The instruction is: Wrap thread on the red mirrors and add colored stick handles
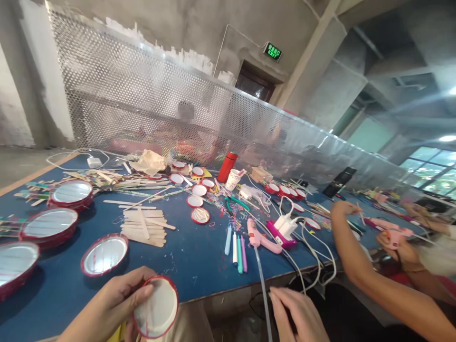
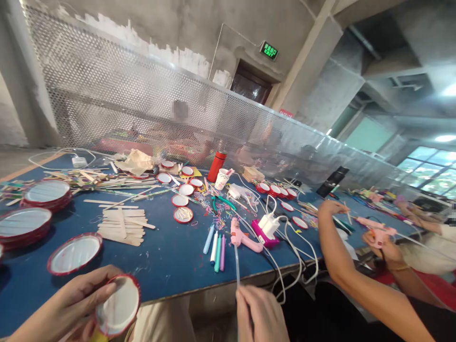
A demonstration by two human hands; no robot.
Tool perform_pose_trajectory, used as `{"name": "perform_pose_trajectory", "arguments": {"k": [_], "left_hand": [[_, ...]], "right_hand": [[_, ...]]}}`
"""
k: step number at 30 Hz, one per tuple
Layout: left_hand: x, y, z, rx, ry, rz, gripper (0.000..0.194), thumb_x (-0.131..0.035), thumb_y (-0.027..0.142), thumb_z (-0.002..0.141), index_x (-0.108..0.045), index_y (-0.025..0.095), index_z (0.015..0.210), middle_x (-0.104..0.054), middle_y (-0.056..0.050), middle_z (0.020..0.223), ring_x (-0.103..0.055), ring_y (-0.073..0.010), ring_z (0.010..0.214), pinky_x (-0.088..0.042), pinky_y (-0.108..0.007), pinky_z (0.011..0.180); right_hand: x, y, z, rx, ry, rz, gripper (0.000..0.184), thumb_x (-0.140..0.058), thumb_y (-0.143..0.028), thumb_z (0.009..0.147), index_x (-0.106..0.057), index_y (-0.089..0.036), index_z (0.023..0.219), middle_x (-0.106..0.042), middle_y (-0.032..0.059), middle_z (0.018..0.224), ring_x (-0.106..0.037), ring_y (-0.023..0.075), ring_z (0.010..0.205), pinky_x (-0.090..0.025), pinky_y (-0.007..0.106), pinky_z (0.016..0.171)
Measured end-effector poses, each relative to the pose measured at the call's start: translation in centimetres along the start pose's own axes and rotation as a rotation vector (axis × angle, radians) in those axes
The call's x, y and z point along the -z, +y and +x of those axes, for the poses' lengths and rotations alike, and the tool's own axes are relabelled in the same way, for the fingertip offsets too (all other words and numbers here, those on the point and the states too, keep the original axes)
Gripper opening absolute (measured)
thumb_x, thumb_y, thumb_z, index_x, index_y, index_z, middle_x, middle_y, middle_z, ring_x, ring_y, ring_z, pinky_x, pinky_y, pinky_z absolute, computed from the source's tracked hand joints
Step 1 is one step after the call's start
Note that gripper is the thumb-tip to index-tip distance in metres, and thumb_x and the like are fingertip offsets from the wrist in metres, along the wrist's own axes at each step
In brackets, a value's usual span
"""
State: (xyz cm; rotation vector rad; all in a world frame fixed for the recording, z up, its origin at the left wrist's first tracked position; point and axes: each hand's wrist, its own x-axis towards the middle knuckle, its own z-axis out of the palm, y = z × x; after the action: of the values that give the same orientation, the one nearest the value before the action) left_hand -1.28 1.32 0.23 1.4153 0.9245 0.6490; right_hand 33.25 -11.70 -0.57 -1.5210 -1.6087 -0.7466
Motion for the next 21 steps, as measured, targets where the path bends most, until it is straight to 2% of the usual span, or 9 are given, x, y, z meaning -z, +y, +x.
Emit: {"name": "perform_pose_trajectory", "arguments": {"k": [3,5,7,9,11,13,18,21], "left_hand": [[0.0,-0.6,0.2,-0.012,0.013,0.011,0.060,-0.061,0.077,0.086,-0.073,0.018,0.087,-0.067,0.001,0.058,-0.054,-0.0067,0.037,-0.036,-0.012,0.036],[-0.1,-1.0,0.3,-0.036,0.036,0.000,0.059,-0.063,0.077,0.084,-0.072,0.019,0.085,-0.066,0.002,0.057,-0.053,-0.0067,0.037,-0.037,-0.012,0.035],[-0.2,-1.4,0.4,-0.048,0.071,-0.040,0.060,-0.066,0.079,0.081,-0.071,0.019,0.084,-0.065,0.003,0.057,-0.050,-0.0064,0.035,-0.037,-0.013,0.034],[-0.4,-1.7,0.5,-0.046,0.109,-0.100,0.060,-0.070,0.079,0.077,-0.067,0.020,0.085,-0.063,0.004,0.057,-0.049,-0.0060,0.035,-0.036,-0.013,0.033],[-0.5,-1.9,0.6,-0.046,0.130,-0.151,0.060,-0.072,0.080,0.075,-0.064,0.020,0.084,-0.062,0.005,0.057,-0.048,-0.0058,0.035,-0.034,-0.013,0.033],[-0.6,-2.0,0.7,-0.045,0.135,-0.173,0.060,-0.073,0.079,0.074,-0.061,0.021,0.083,-0.062,0.006,0.056,-0.047,-0.0057,0.034,-0.033,-0.013,0.033],[-0.6,-1.8,0.8,-0.100,0.150,-0.186,0.058,-0.074,0.077,0.074,-0.060,0.021,0.081,-0.059,0.006,0.058,-0.048,-0.0076,0.041,-0.034,-0.015,0.036],[-0.6,-1.5,0.7,-0.068,0.105,-0.152,0.055,-0.070,0.076,0.079,-0.061,0.022,0.084,-0.060,0.005,0.058,-0.047,-0.0086,0.040,-0.034,-0.016,0.035]], "right_hand": [[-1.5,4.4,1.9,0.050,-0.176,-0.260,0.027,-0.046,-0.031,0.107,-0.070,-0.019,0.108,-0.076,0.0101,0.102,-0.077,0.0241,0.091,-0.061,0.032,0.079],[-3.4,7.0,3.1,-0.008,-0.428,-0.421,0.033,-0.039,-0.023,0.107,-0.066,-0.016,0.124,-0.072,0.0130,0.121,-0.076,0.0222,0.100,-0.061,0.027,0.075],[-5.2,8.9,4.3,-0.026,-0.527,-0.473,0.034,-0.040,-0.014,0.102,-0.067,-0.017,0.123,-0.072,0.0121,0.121,-0.077,0.0202,0.091,-0.058,0.025,0.064],[-6.7,10.2,5.4,-0.018,-0.602,-0.492,0.033,-0.043,-0.008,0.098,-0.071,-0.021,0.111,-0.075,0.0079,0.109,-0.077,0.0184,0.081,-0.053,0.022,0.055],[-7.6,10.9,6.6,-0.003,-0.674,-0.508,0.033,-0.045,-0.003,0.095,-0.072,-0.022,0.099,-0.075,0.0052,0.099,-0.075,0.0176,0.075,-0.049,0.021,0.053],[-8.2,11.2,7.6,0.007,-0.732,-0.524,0.035,-0.046,0.001,0.093,-0.072,-0.022,0.096,-0.075,0.0052,0.099,-0.075,0.0178,0.075,-0.049,0.022,0.055],[-9.1,11.1,9.7,0.002,-0.826,-0.550,0.038,-0.044,0.005,0.095,-0.072,-0.019,0.103,-0.074,0.0084,0.109,-0.076,0.0199,0.087,-0.052,0.023,0.065],[-9.4,10.7,10.6,-0.025,-0.874,-0.567,0.036,-0.046,0.005,0.096,-0.073,-0.016,0.106,-0.073,0.0110,0.112,-0.077,0.0208,0.085,-0.055,0.026,0.068]]}}
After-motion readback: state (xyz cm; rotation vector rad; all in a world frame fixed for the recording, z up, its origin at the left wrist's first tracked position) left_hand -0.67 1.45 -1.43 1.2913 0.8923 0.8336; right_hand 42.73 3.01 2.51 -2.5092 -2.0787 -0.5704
